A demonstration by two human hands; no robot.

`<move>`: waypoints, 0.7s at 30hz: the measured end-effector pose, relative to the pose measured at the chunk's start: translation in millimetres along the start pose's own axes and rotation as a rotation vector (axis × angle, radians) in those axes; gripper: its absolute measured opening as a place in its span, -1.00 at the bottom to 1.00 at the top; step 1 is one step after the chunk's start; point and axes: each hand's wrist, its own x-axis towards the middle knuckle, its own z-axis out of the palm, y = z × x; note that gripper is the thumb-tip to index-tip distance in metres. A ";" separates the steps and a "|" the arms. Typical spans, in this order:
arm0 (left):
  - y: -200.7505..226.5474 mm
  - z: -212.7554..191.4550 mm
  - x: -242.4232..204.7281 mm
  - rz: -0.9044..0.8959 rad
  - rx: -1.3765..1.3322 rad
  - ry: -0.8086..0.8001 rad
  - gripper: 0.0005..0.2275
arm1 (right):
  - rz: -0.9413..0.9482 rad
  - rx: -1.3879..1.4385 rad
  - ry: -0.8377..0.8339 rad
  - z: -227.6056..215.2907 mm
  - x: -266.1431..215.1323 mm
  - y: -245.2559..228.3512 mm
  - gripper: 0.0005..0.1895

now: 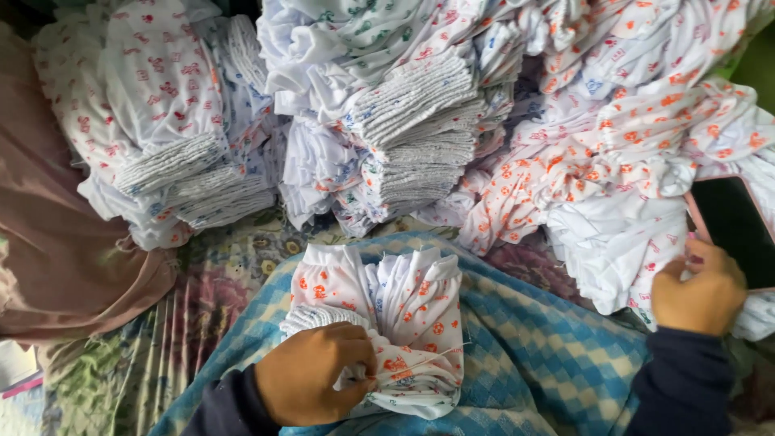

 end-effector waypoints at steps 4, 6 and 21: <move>-3.5 -3.9 4.5 -0.045 0.020 -0.044 -0.97 | 0.083 -0.377 -0.122 15.8 -5.5 58.8 -0.55; -3.5 -6.9 8.2 -0.053 -0.051 -0.054 -0.97 | 0.093 -0.443 -0.141 19.1 -7.7 64.6 -0.58; -7.9 -3.6 27.2 -0.263 -0.545 0.068 -0.92 | 0.943 1.351 -0.460 -27.3 -5.7 -6.9 -0.69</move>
